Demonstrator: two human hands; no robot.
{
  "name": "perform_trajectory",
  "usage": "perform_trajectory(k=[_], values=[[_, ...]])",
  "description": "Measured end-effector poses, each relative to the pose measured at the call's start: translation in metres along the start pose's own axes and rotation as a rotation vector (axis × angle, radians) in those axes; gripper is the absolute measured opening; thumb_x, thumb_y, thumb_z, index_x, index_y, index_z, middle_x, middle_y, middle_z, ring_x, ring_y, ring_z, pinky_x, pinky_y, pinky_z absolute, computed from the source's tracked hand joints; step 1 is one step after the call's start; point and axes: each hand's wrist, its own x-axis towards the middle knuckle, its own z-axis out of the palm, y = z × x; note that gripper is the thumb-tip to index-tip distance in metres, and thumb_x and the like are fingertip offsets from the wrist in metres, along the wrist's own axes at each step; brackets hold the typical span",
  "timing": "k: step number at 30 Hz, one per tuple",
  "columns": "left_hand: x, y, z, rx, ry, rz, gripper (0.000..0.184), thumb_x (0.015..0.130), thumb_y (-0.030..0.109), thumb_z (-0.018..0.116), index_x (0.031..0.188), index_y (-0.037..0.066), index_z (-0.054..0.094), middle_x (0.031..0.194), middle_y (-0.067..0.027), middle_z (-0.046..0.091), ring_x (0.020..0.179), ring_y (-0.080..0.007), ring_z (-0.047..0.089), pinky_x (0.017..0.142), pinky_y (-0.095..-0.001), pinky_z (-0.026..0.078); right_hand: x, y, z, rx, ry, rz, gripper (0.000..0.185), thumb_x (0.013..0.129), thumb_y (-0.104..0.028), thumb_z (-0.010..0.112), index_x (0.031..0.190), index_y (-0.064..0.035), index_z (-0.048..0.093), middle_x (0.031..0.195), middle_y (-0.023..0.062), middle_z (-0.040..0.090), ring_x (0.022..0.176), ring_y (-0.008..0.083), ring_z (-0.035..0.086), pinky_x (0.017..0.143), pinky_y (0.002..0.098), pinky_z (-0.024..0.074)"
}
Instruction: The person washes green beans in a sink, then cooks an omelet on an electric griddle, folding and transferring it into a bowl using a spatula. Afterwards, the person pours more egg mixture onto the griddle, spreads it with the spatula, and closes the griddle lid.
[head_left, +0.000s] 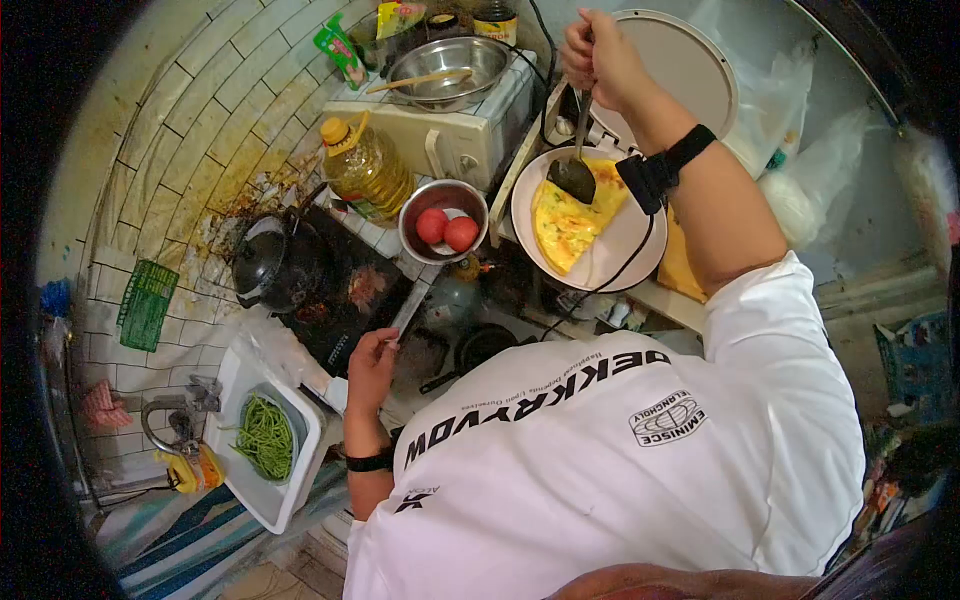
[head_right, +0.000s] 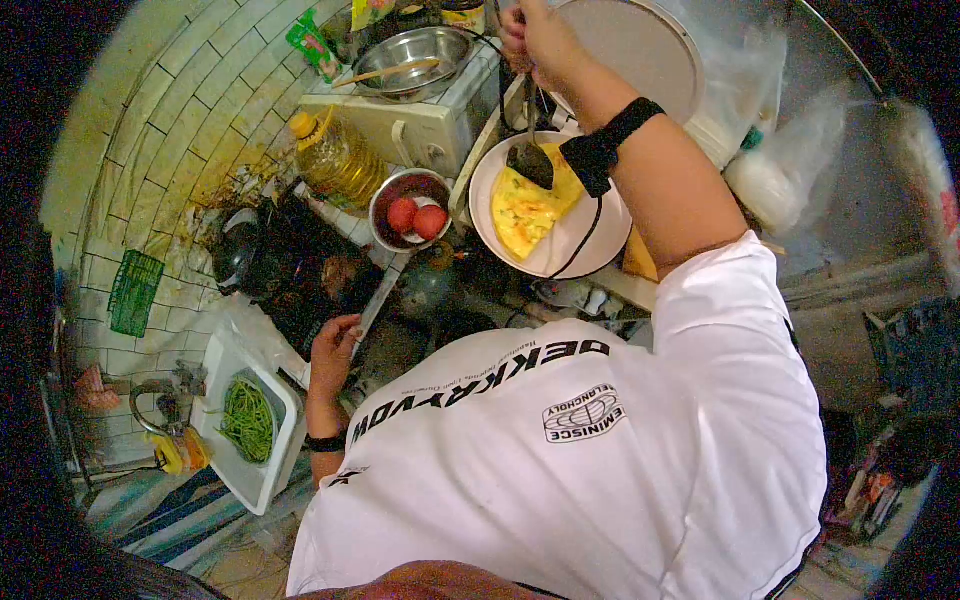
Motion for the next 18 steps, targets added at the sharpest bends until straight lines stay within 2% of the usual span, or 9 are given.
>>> perform_trajectory(k=[2,3,5,6,8,9,10,11,18], values=[[0.001,0.001,0.001,-0.005,-0.002,0.007,0.018,0.087,0.004,0.056,0.104,0.002,0.061,0.093,-0.0054,0.058,0.081,-0.0127,0.057,0.074,-0.0253,0.045,-0.003,0.002,-0.002,-0.028,0.325,-0.073,0.045,0.091,-0.041,0.032,0.054,-0.0164,0.028,0.045,-0.0021,0.027,0.037,0.0121,0.023,0.037,0.0287,0.0192],[0.001,0.002,0.001,-0.014,0.003,0.006,0.017,0.087,0.005,0.056,0.103,0.002,0.061,0.092,-0.0051,0.058,0.08,-0.0125,0.056,0.073,-0.0252,0.045,-0.005,0.004,-0.006,-0.028,0.33,-0.073,0.045,0.091,-0.041,0.032,0.054,-0.0164,0.028,0.045,-0.0021,0.027,0.037,0.0121,0.023,0.037,0.0287,0.0192],[0.001,0.004,0.003,-0.025,0.004,0.009,0.017,0.087,0.005,0.056,0.103,0.002,0.061,0.091,-0.0048,0.058,0.079,-0.0123,0.056,0.073,-0.025,0.045,-0.013,0.006,-0.017,0.016,0.537,-0.146,0.044,0.09,-0.042,0.035,0.054,-0.0174,0.03,0.046,-0.0019,0.028,0.037,0.0123,0.023,0.037,0.0289,0.0188],[0.001,0.004,0.003,-0.032,0.01,-0.005,0.017,0.087,0.005,0.056,0.103,0.002,0.062,0.091,-0.0048,0.058,0.079,-0.0126,0.056,0.073,-0.0251,0.045,-0.021,0.002,-0.014,0.015,0.542,-0.147,0.044,0.09,-0.042,0.035,0.054,-0.0174,0.03,0.046,-0.0019,0.028,0.037,0.0123,0.023,0.037,0.0289,0.0188],[0.0,0.004,0.0,-0.038,0.014,-0.015,0.017,0.087,0.005,0.056,0.102,0.002,0.062,0.091,-0.0048,0.057,0.079,-0.0128,0.056,0.073,-0.0252,0.044,-0.042,-0.013,0.001,-0.044,0.4,-0.193,0.049,0.091,-0.044,0.034,0.054,-0.0134,0.025,0.046,-0.0026,0.021,0.041,0.0105,0.016,0.039,0.0268,0.017],[0.001,0.007,-0.002,0.012,-0.013,-0.037,0.018,0.088,0.008,0.057,0.104,0.002,0.061,0.097,-0.0073,0.059,0.087,-0.0153,0.057,0.079,-0.0275,0.044,-0.048,-0.015,0.004,-0.046,0.402,-0.196,0.049,0.091,-0.044,0.034,0.054,-0.0134,0.025,0.046,-0.0026,0.021,0.041,0.0105,0.016,0.039,0.0268,0.017],[0.002,0.008,-0.004,0.063,-0.039,-0.058,0.021,0.089,0.011,0.057,0.106,0.001,0.061,0.103,-0.0098,0.061,0.095,-0.0179,0.058,0.085,-0.0299,0.045,-0.053,-0.017,0.007,-0.036,0.294,-0.166,0.048,0.091,-0.043,0.033,0.054,-0.013,0.025,0.046,-0.002,0.021,0.041,0.0109,0.016,0.04,0.0273,0.0174],[0.002,0.005,-0.005,0.062,-0.042,-0.055,0.021,0.089,0.011,0.057,0.106,0.001,0.061,0.103,-0.0098,0.061,0.095,-0.0179,0.058,0.085,-0.0299,0.045,-0.056,-0.019,0.009,-0.026,0.187,-0.134,0.048,0.091,-0.043,0.032,0.054,-0.0126,0.025,0.046,-0.0015,0.021,0.041,0.0112,0.016,0.04,0.0278,0.0177],[0.001,0.0,-0.005,-0.009,-0.023,-0.037,0.019,0.088,0.008,0.057,0.104,0.002,0.062,0.099,-0.0091,0.063,0.091,-0.017,0.058,0.083,-0.0295,0.045,-0.052,-0.021,0.012,-0.04,0.163,-0.169,0.048,0.091,-0.042,0.032,0.054,-0.0121,0.025,0.045,-0.0009,0.021,0.041,0.0112,0.018,0.04,0.0272,0.0181]])
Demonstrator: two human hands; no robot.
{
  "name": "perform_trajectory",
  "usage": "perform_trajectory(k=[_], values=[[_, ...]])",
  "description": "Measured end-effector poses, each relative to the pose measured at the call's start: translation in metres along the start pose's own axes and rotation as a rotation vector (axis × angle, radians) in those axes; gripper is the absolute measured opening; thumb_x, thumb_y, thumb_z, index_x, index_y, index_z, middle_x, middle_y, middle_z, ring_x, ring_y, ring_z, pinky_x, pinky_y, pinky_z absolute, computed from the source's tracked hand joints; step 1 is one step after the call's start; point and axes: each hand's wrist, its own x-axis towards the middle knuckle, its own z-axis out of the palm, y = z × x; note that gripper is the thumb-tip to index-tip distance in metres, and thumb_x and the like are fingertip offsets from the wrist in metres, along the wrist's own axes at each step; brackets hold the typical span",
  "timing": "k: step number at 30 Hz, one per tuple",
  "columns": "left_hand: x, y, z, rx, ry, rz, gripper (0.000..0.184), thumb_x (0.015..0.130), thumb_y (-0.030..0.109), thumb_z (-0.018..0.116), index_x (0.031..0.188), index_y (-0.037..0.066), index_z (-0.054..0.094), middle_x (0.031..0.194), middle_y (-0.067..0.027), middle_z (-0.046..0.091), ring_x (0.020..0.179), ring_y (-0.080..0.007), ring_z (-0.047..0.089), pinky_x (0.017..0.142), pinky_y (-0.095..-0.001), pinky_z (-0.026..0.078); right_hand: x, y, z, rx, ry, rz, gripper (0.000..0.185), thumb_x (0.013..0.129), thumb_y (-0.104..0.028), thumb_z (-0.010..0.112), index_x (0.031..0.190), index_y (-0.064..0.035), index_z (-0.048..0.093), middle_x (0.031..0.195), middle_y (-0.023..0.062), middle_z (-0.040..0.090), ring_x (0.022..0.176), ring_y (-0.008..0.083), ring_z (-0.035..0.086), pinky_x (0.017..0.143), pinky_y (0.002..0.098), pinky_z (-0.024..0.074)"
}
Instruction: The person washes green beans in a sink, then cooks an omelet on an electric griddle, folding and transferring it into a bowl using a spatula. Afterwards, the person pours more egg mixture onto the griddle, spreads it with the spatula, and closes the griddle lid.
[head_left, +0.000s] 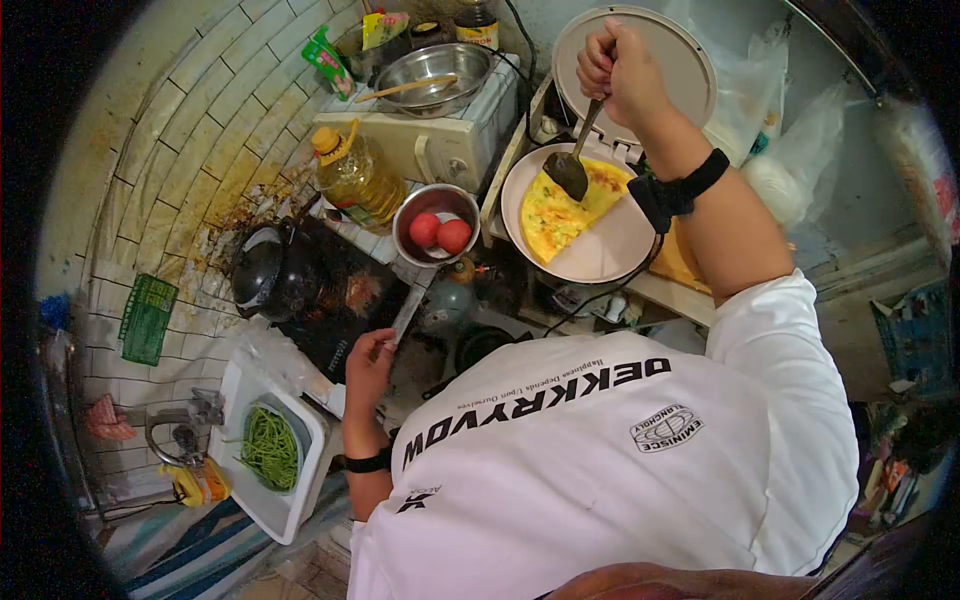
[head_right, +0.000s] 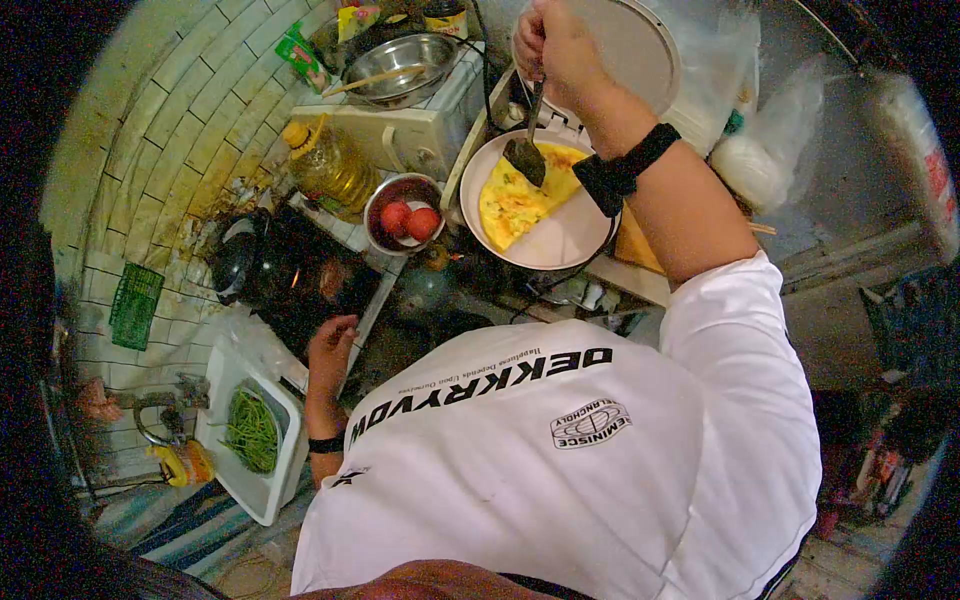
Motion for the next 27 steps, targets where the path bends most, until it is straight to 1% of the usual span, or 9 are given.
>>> perform_trajectory(k=[2,5,7,9,11,18,23,25,27], values=[[0.0,0.001,-0.002,-0.016,0.007,-0.017,0.019,0.087,0.008,0.057,0.104,0.002,0.062,0.099,-0.0092,0.063,0.091,-0.017,0.058,0.083,-0.0295,0.045,0.002,-0.003,0.004,-0.018,0.002,0.016,0.049,0.091,-0.042,0.032,0.053,-0.0118,0.025,0.045,-0.001,0.021,0.041,0.0112,0.018,0.04,0.0269,0.018],[0.0,0.002,-0.005,0.004,0.013,-0.013,0.02,0.087,0.004,0.055,0.105,0.001,0.062,0.094,-0.0055,0.057,0.085,-0.0123,0.056,0.077,-0.0253,0.044,0.008,-0.01,0.009,-0.086,-0.081,-0.022,0.049,0.091,-0.042,0.032,0.053,-0.0115,0.025,0.045,-0.001,0.021,0.042,0.0113,0.018,0.041,0.0272,0.0175],[-0.001,-0.003,-0.008,0.017,0.021,-0.014,0.019,0.086,0.008,0.058,0.104,0.002,0.063,0.099,-0.0092,0.063,0.09,-0.017,0.058,0.082,-0.029,0.045,0.011,-0.01,0.013,-0.105,-0.083,-0.047,0.049,0.091,-0.042,0.032,0.053,-0.0114,0.025,0.046,-0.001,0.021,0.042,0.0114,0.018,0.041,0.0276,0.0172],[-0.003,-0.005,-0.01,0.028,0.025,-0.005,0.019,0.086,0.007,0.058,0.104,0.002,0.063,0.099,-0.0094,0.063,0.09,-0.0172,0.058,0.081,-0.0291,0.045,0.015,-0.008,0.015,-0.125,-0.081,-0.073,0.049,0.091,-0.041,0.032,0.052,-0.0113,0.025,0.046,-0.001,0.022,0.042,0.0115,0.018,0.041,0.0279,0.017],[-0.004,-0.006,-0.011,0.04,0.032,0.004,0.02,0.086,0.007,0.058,0.105,0.002,0.063,0.099,-0.0096,0.063,0.09,-0.0174,0.058,0.081,-0.0292,0.045,0.024,0.001,0.013,-0.054,-0.04,0.015,0.049,0.091,-0.041,0.032,0.052,-0.0112,0.026,0.046,-0.0008,0.022,0.043,0.0118,0.018,0.041,0.0282,0.0174],[-0.003,-0.022,-0.01,-0.051,0.023,-0.014,0.021,0.087,0.004,0.056,0.107,0.003,0.061,0.1,-0.0098,0.062,0.093,-0.0172,0.058,0.083,-0.0297,0.045,0.037,0.016,0.013,-0.064,-0.02,0.056,0.048,0.09,-0.042,0.033,0.053,-0.0125,0.024,0.046,-0.0017,0.022,0.042,0.012,0.017,0.041,0.0275,0.0172],[-0.001,-0.007,-0.006,-0.043,0.008,-0.017,0.02,0.087,0.004,0.057,0.107,0.002,0.062,0.1,-0.0091,0.062,0.093,-0.0164,0.057,0.083,-0.0293,0.045,0.05,0.028,0.018,-0.057,-0.191,0.129,0.046,0.091,-0.04,0.033,0.054,-0.0136,0.024,0.046,-0.0026,0.022,0.041,0.0114,0.018,0.04,0.0272,0.0175],[0.0,-0.005,-0.003,-0.053,0.045,0.037,0.018,0.088,0.005,0.055,0.105,0.002,0.061,0.094,-0.0047,0.058,0.084,-0.011,0.055,0.077,-0.0244,0.044,0.053,0.03,0.025,-0.089,-0.14,0.123,0.046,0.091,-0.041,0.034,0.055,-0.0135,0.025,0.047,-0.0024,0.023,0.041,0.0116,0.018,0.04,0.0277,0.0173],[0.001,-0.008,-0.001,-0.051,0.045,0.05,0.018,0.087,0.004,0.055,0.104,0.002,0.062,0.094,-0.0045,0.058,0.083,-0.0107,0.055,0.076,-0.024,0.044,0.059,0.035,0.022,-0.121,-0.09,0.114,0.047,0.092,-0.041,0.035,0.056,-0.0133,0.025,0.047,-0.0021,0.024,0.041,0.0117,0.018,0.039,0.0281,0.0171]])
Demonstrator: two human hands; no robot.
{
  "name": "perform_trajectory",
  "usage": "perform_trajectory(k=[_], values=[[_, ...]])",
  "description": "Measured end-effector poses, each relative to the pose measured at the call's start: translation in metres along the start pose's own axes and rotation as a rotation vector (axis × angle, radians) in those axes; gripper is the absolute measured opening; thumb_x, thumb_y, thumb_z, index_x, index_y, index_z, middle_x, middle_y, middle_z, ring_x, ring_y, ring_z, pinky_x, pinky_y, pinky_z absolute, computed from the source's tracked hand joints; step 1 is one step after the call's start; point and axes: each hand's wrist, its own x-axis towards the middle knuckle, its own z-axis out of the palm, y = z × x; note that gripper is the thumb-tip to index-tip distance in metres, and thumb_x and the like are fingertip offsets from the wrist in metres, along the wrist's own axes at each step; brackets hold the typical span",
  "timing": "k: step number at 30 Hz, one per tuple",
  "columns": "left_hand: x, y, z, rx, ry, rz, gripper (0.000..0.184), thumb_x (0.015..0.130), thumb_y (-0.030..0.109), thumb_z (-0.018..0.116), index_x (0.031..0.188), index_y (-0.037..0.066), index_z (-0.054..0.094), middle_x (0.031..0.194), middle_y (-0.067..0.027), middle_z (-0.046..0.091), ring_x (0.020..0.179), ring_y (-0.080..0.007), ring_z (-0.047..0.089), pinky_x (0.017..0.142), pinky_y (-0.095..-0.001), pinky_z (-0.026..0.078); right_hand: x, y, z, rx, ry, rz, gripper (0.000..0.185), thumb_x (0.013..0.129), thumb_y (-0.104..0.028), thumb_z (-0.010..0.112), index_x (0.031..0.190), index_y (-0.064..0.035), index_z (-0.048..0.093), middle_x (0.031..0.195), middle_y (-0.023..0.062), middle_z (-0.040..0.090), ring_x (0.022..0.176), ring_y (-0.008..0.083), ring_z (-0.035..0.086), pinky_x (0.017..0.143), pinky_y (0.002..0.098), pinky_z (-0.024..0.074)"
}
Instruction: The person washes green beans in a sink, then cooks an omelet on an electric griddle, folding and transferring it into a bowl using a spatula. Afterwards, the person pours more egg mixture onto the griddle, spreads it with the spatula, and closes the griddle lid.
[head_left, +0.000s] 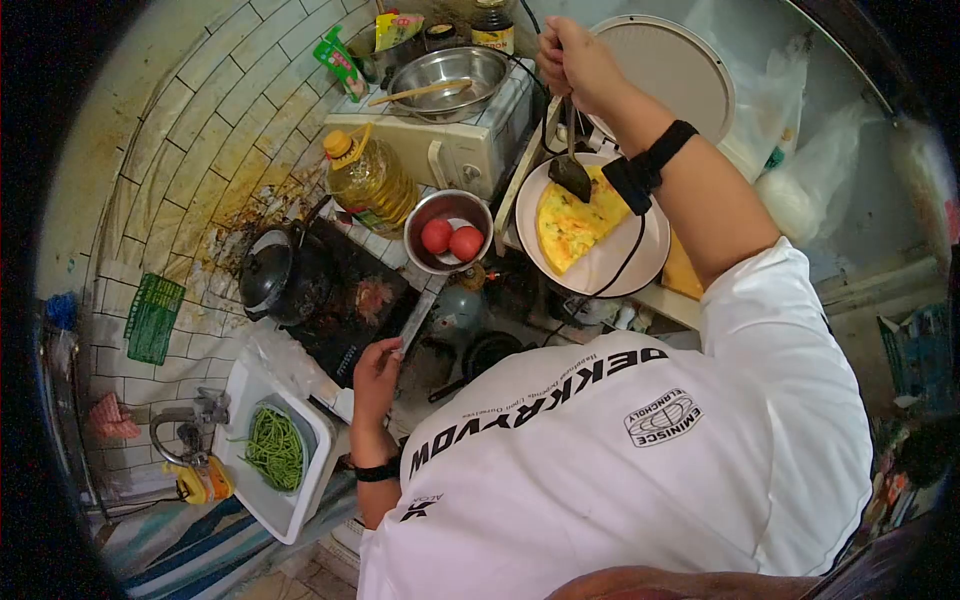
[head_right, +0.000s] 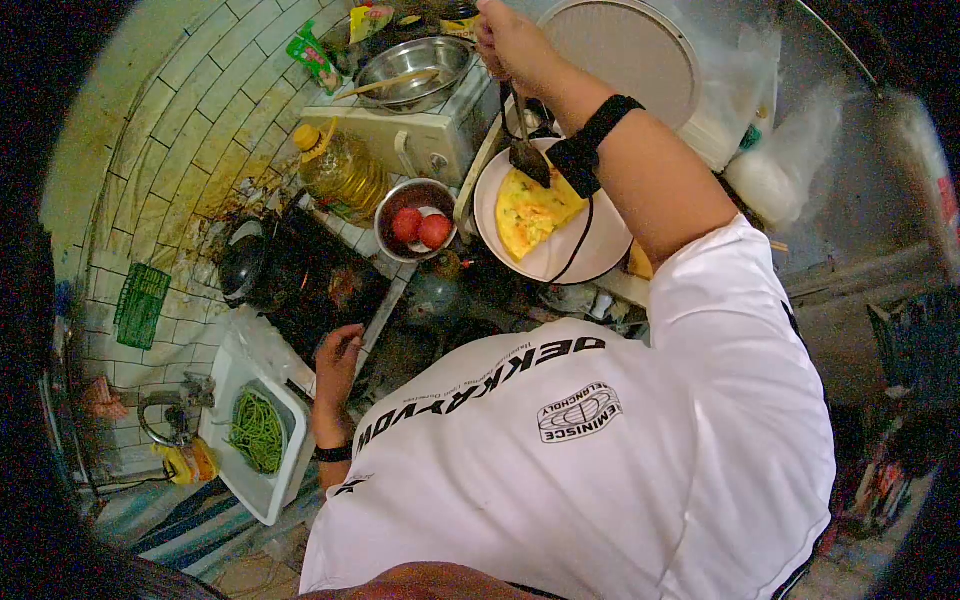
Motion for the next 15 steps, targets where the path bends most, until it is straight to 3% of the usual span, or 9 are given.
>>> perform_trajectory(k=[3,5,6,8,9,11,12,14,15], values=[[-0.002,0.002,0.001,-0.004,-0.002,-0.014,0.018,0.087,0.004,0.055,0.104,0.002,0.062,0.094,-0.0045,0.059,0.082,-0.0106,0.055,0.075,-0.0235,0.044,0.015,0.026,-0.015,0.059,0.136,-0.008,0.044,0.091,-0.042,0.034,0.054,-0.0178,0.03,0.045,-0.0016,0.028,0.037,0.0128,0.023,0.037,0.0288,0.0183],[-0.006,0.002,0.001,-0.014,-0.005,-0.039,0.018,0.087,0.004,0.056,0.104,0.002,0.062,0.094,-0.0048,0.059,0.082,-0.0107,0.056,0.075,-0.0234,0.044,0.016,0.033,-0.024,-0.033,0.42,-0.199,0.043,0.091,-0.039,0.035,0.054,-0.0166,0.033,0.045,-0.0016,0.029,0.036,0.0135,0.027,0.036,0.0301,0.0203],[-0.007,0.002,0.0,0.002,-0.01,-0.042,0.019,0.087,0.006,0.056,0.105,0.002,0.062,0.097,-0.0067,0.061,0.087,-0.0136,0.057,0.078,-0.0263,0.044,0.013,0.031,-0.033,-0.037,0.422,-0.2,0.043,0.091,-0.039,0.035,0.054,-0.0166,0.033,0.045,-0.0016,0.029,0.036,0.0135,0.027,0.036,0.0301,0.0203],[-0.012,0.006,-0.002,0.017,-0.019,-0.044,0.02,0.088,0.009,0.057,0.106,0.002,0.062,0.1,-0.0086,0.063,0.093,-0.0165,0.058,0.082,-0.0291,0.045,0.0,0.026,-0.049,-0.098,0.558,-0.228,0.036,0.088,-0.031,0.044,0.058,-0.0118,0.048,0.046,-0.0007,0.038,0.036,0.012,0.035,0.035,0.0284,0.0261],[-0.014,0.011,-0.003,0.014,-0.016,-0.082,0.02,0.088,0.009,0.057,0.107,0.002,0.062,0.1,-0.0087,0.063,0.093,-0.0166,0.058,0.083,-0.0293,0.045,-0.016,0.014,-0.04,-0.102,0.563,-0.229,0.036,0.088,-0.031,0.044,0.058,-0.0118,0.048,0.046,-0.0007,0.038,0.036,0.012,0.035,0.035,0.0284,0.0261],[-0.013,0.012,-0.004,0.007,-0.019,-0.11,0.02,0.089,0.009,0.057,0.107,0.002,0.062,0.1,-0.0089,0.063,0.094,-0.0168,0.058,0.083,-0.0295,0.045,-0.054,-0.019,-0.018,0.122,0.332,-0.162,0.045,0.093,-0.037,0.038,0.057,-0.0135,0.026,0.047,-0.0015,0.024,0.041,0.0122,0.021,0.041,0.0284,0.0209],[-0.013,0.006,-0.006,0.021,-0.027,-0.076,0.021,0.088,0.009,0.057,0.107,0.002,0.062,0.101,-0.009,0.063,0.093,-0.017,0.058,0.084,-0.0297,0.045,-0.061,-0.015,-0.026,0.117,0.341,-0.164,0.045,0.093,-0.037,0.038,0.057,-0.0135,0.026,0.047,-0.0015,0.024,0.041,0.0122,0.021,0.041,0.0284,0.0209],[-0.01,-0.003,-0.007,0.035,-0.039,-0.039,0.021,0.088,0.009,0.057,0.108,0.002,0.061,0.101,-0.0091,0.063,0.093,-0.0171,0.058,0.084,-0.0299,0.045,-0.079,-0.001,-0.056,-0.098,0.149,-0.225,0.041,0.093,-0.033,0.044,0.059,-0.0094,0.041,0.052,0.0006,0.038,0.047,0.0136,0.037,0.048,0.0267,0.0326],[-0.01,-0.005,-0.008,0.018,-0.033,-0.033,0.02,0.088,0.007,0.056,0.107,0.002,0.061,0.099,-0.0087,0.061,0.09,-0.0161,0.057,0.081,-0.0288,0.045,-0.093,-0.004,-0.062,-0.099,0.154,-0.226,0.041,0.093,-0.033,0.044,0.059,-0.0094,0.041,0.052,0.0006,0.038,0.047,0.0136,0.037,0.048,0.0267,0.0326]])
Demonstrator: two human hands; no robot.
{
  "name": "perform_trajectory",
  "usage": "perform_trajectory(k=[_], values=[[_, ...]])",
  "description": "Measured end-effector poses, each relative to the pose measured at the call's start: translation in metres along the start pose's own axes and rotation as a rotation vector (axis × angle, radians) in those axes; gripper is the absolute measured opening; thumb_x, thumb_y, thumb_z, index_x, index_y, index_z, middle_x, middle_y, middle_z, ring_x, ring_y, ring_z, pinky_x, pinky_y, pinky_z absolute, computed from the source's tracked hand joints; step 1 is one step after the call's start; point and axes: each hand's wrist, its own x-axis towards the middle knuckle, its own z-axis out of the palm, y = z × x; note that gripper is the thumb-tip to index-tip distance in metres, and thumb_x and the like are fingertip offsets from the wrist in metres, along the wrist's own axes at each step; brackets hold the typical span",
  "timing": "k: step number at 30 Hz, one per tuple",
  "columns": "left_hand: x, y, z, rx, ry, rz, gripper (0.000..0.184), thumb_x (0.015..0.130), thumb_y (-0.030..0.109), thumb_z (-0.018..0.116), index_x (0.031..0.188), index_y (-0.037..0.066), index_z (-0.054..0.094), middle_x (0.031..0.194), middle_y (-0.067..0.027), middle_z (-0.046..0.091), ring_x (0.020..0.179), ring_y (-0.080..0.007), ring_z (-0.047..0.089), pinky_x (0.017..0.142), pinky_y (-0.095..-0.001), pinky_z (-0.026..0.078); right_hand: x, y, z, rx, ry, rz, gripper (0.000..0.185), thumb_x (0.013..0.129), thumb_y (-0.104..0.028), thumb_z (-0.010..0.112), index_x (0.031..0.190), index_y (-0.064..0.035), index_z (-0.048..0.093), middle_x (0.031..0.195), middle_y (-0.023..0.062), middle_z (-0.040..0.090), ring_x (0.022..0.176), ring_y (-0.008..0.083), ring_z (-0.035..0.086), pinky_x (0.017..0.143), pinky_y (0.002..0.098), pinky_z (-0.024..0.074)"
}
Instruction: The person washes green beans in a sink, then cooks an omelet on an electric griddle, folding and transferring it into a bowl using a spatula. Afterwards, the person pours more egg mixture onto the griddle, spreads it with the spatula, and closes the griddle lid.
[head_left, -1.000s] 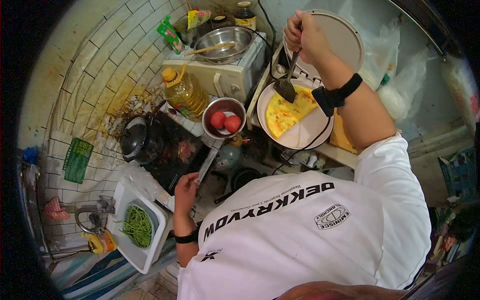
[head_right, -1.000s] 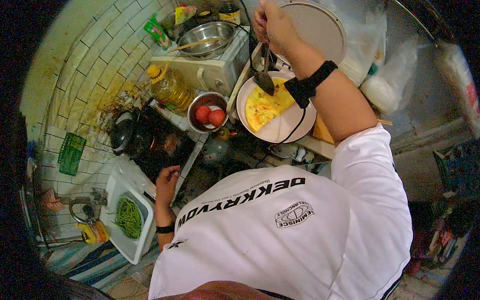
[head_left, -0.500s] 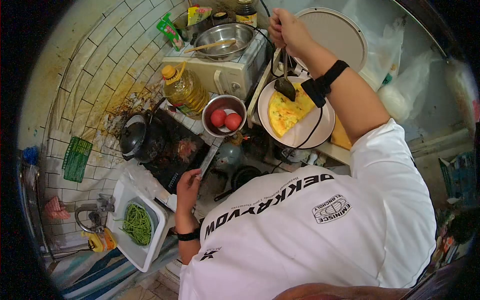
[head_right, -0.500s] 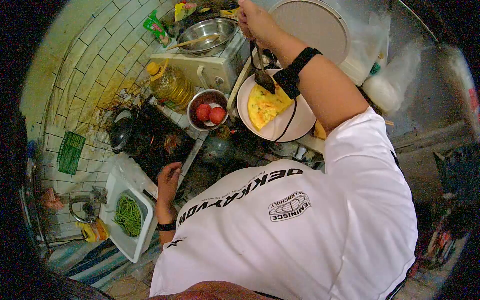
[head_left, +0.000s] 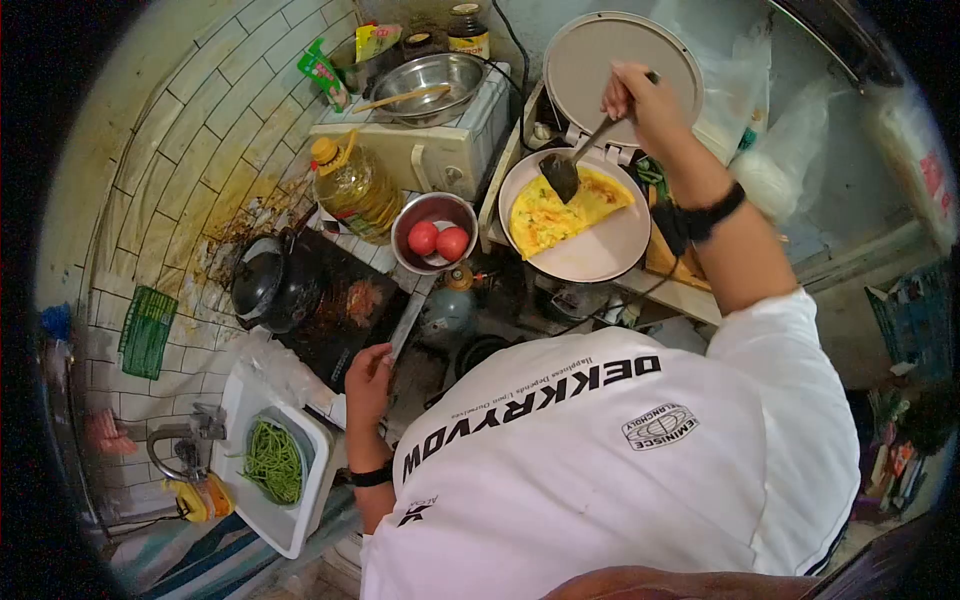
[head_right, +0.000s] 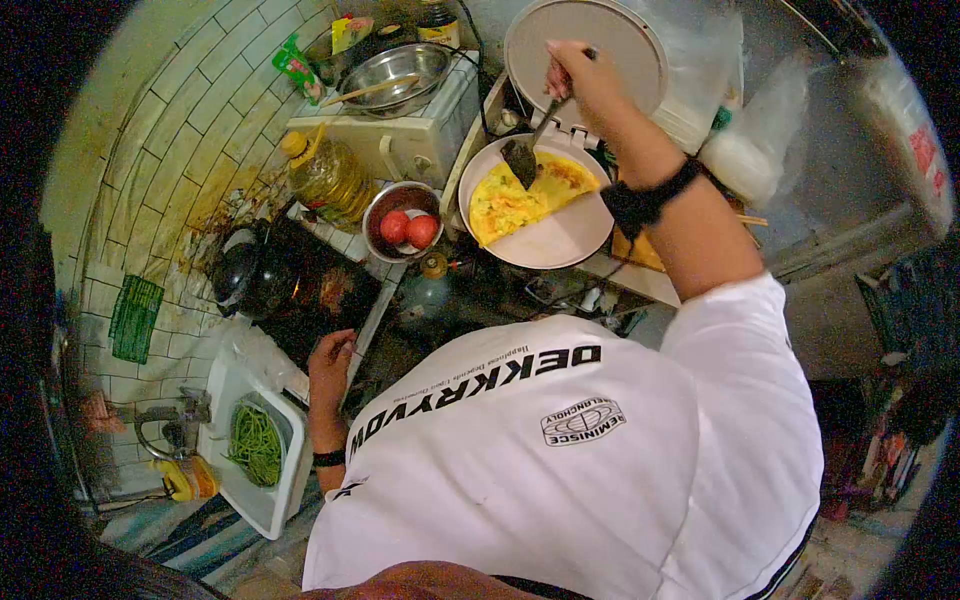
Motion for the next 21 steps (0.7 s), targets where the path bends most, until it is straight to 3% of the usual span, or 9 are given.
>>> perform_trajectory(k=[2,4,7,9,13,15,17,21], values=[[0.002,-0.003,-0.003,-0.016,0.007,0.003,0.02,0.088,0.006,0.055,0.106,0.001,0.061,0.097,-0.0082,0.06,0.087,-0.0151,0.057,0.078,-0.0277,0.045,-0.039,-0.015,-0.007,-0.585,0.155,-0.109,0.029,0.086,-0.03,0.056,0.073,-0.0046,0.061,0.063,0.0035,0.054,0.061,0.0171,0.051,0.058,0.029,0.0414],[0.007,-0.003,-0.005,-0.023,-0.022,-0.022,0.02,0.088,0.006,0.055,0.106,0.001,0.061,0.098,-0.0091,0.06,0.087,-0.0153,0.057,0.078,-0.0276,0.045,-0.073,-0.029,-0.017,-0.925,0.275,-0.17,0.02,0.083,-0.022,0.063,0.089,-0.0032,0.065,0.073,0.0022,0.06,0.077,0.0147,0.056,0.064,0.0272,0.0442],[0.018,-0.004,-0.006,-0.024,-0.05,0.019,0.02,0.087,0.005,0.055,0.106,0.001,0.061,0.099,-0.0088,0.06,0.087,-0.0147,0.057,0.078,-0.0267,0.045,-0.119,-0.047,-0.022,-0.806,0.351,-0.149,0.015,0.08,-0.014,0.066,0.089,-0.0018,0.064,0.074,0.0034,0.06,0.073,0.0116,0.058,0.063,0.0265,0.0459],[0.025,0.001,-0.006,0.002,-0.08,0.066,0.02,0.087,0.005,0.056,0.106,0.001,0.061,0.098,-0.0082,0.06,0.086,-0.0141,0.057,0.078,-0.0262,0.045,-0.148,-0.056,-0.036,-0.574,0.403,0.283,0.012,0.079,-0.007,0.066,0.089,-0.0007,0.064,0.077,0.0052,0.061,0.062,0.0107,0.058,0.056,0.0244,0.0462],[0.039,0.016,0.001,-0.035,-0.156,0.061,0.019,0.086,0.004,0.056,0.104,0.001,0.062,0.096,-0.0062,0.06,0.085,-0.0121,0.056,0.077,-0.0248,0.044,-0.204,-0.044,-0.072,-0.619,0.291,0.328,0.019,0.079,-0.002,0.065,0.097,0.0001,0.061,0.078,0.0062,0.062,0.052,0.0098,0.055,0.05,0.0232,0.0447],[0.046,0.024,0.003,0.008,-0.185,0.095,0.019,0.086,0.004,0.056,0.104,0.001,0.062,0.095,-0.0058,0.06,0.083,-0.0119,0.056,0.076,-0.0247,0.044,-0.227,-0.048,-0.067,-0.705,0.282,0.641,0.031,0.078,0.001,0.064,0.108,-0.0001,0.056,0.075,0.0048,0.061,0.051,0.0091,0.054,0.045,0.022,0.0423],[0.053,0.026,0.007,0.049,-0.223,0.134,0.019,0.086,0.004,0.056,0.104,0.001,0.062,0.094,-0.0055,0.059,0.082,-0.0116,0.056,0.075,-0.0245,0.044,-0.248,-0.04,-0.058,-0.635,0.222,0.719,0.04,0.079,-0.002,0.064,0.116,-0.0016,0.051,0.074,0.0043,0.059,0.048,0.0089,0.051,0.04,0.0216,0.0372],[0.068,0.025,0.021,0.028,-0.264,0.15,0.018,0.086,0.004,0.056,0.103,0.0,0.062,0.091,-0.0054,0.06,0.08,-0.0111,0.055,0.073,-0.0247,0.044,-0.285,0.011,-0.05,-0.372,0.171,0.922,0.025,0.08,-0.009,0.065,0.103,-0.0038,0.056,0.066,0.0016,0.055,0.046,0.0075,0.045,0.037,0.0216,0.0308]])
